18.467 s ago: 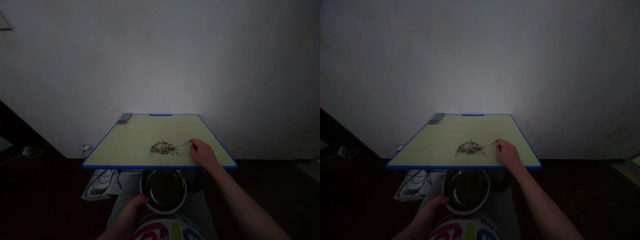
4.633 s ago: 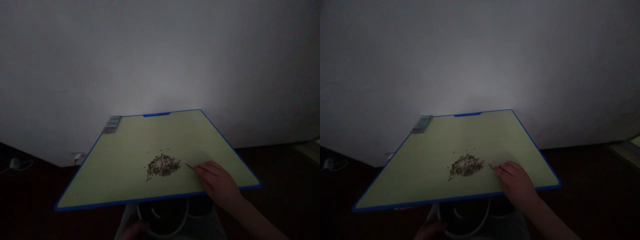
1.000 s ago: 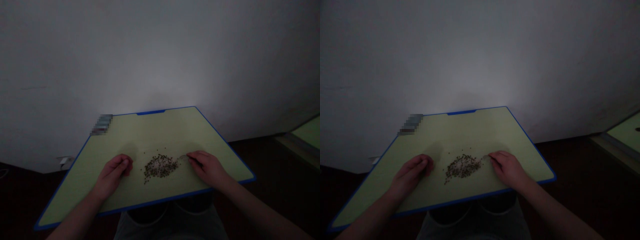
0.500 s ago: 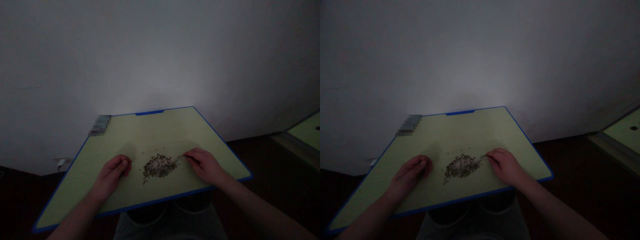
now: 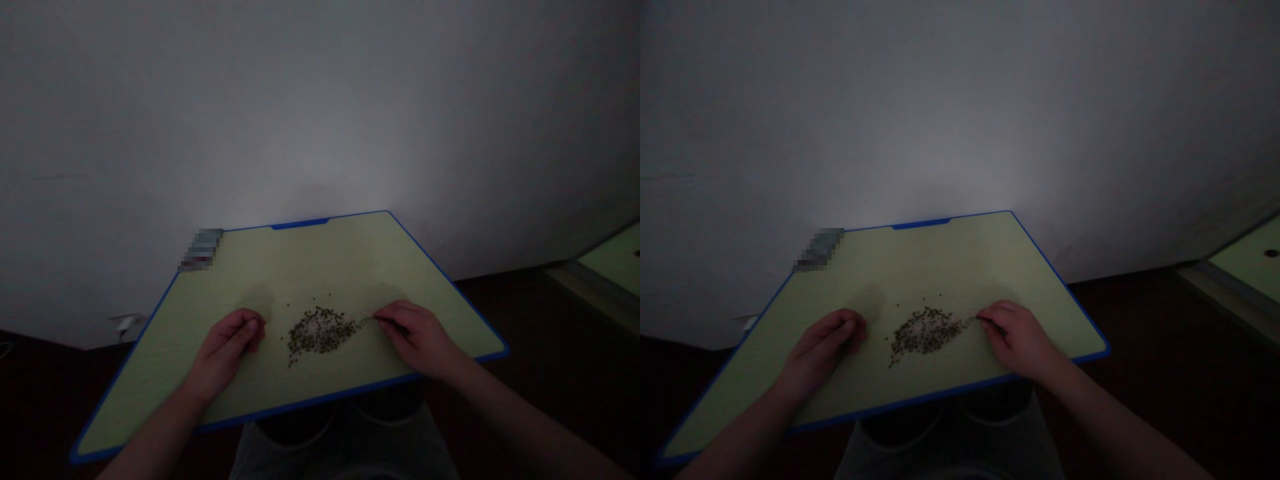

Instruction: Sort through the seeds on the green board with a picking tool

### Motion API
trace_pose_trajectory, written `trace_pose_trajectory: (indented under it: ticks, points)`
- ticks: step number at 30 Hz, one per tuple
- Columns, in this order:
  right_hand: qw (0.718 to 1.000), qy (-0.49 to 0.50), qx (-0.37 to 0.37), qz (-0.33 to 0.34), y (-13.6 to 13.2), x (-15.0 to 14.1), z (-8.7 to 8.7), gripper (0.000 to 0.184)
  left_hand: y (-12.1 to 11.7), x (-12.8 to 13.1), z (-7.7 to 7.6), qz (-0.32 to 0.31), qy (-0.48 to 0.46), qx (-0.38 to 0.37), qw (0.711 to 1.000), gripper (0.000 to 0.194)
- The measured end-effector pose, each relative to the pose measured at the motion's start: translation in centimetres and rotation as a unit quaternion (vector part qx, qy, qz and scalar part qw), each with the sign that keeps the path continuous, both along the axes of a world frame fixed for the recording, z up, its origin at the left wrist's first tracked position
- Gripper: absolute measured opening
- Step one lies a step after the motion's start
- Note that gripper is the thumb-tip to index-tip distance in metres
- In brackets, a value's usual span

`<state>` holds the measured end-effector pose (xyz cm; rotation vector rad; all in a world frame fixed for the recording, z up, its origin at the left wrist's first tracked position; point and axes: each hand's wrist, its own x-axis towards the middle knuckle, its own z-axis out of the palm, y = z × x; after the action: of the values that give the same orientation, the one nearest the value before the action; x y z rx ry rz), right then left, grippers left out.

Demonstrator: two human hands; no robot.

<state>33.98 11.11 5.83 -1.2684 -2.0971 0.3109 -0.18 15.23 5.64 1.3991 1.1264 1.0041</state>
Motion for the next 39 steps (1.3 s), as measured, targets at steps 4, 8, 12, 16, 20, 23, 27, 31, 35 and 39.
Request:
trace_pose_trajectory:
  ticks: [4, 8, 12, 16, 20, 23, 27, 31, 35, 39]
  points:
    - [1.000, 0.002, -0.003, -0.004, 0.0, 0.0, 0.1, 0.020, 0.1, -0.1, -0.3, 0.002, -0.001, -0.011, 1.000, 0.021]
    - [1.000, -0.003, -0.011, 0.003, 0.2, -0.2, 0.2, 0.022, 0.0, -0.1, -0.4, 0.002, -0.004, -0.007, 1.000, 0.021]
    - [1.000, 0.004, -0.017, 0.017, 0.3, -0.1, 0.3, 0.020, 0.0, 0.1, -0.1, 0.009, -0.008, -0.017, 1.000, 0.021]
    - [1.000, 0.009, -0.019, 0.015, 0.0, 0.1, 0.5, 0.018, 0.1, 0.2, 0.1, 0.008, -0.013, -0.015, 1.000, 0.021]
    - [1.000, 0.002, -0.019, 0.019, -0.4, 0.2, 0.6, 0.018, 0.2, 0.3, 0.2, 0.014, -0.010, -0.013, 1.000, 0.020]
    - [1.000, -0.012, -0.009, 0.022, -0.6, 0.0, 0.4, 0.019, 0.3, 0.4, 0.3, 0.010, -0.001, -0.007, 1.000, 0.020]
    - [0.999, -0.029, 0.014, 0.006, -0.8, -0.3, 0.1, 0.021, 0.3, 0.3, 0.1, 0.006, -0.002, -0.007, 1.000, 0.018]
    - [0.999, -0.025, 0.012, -0.041, -0.8, -0.4, -0.1, 0.023, 0.2, 0.2, -0.2, 0.012, -0.004, -0.016, 1.000, 0.018]
    - [0.998, -0.026, 0.003, -0.050, -0.6, -0.4, -0.1, 0.023, 0.2, 0.3, -0.2, 0.020, -0.010, -0.017, 1.000, 0.019]
    - [0.999, -0.022, 0.009, -0.036, -0.7, -0.6, 0.1, 0.022, 0.2, 0.3, 0.0, 0.017, 0.008, -0.011, 1.000, 0.021]
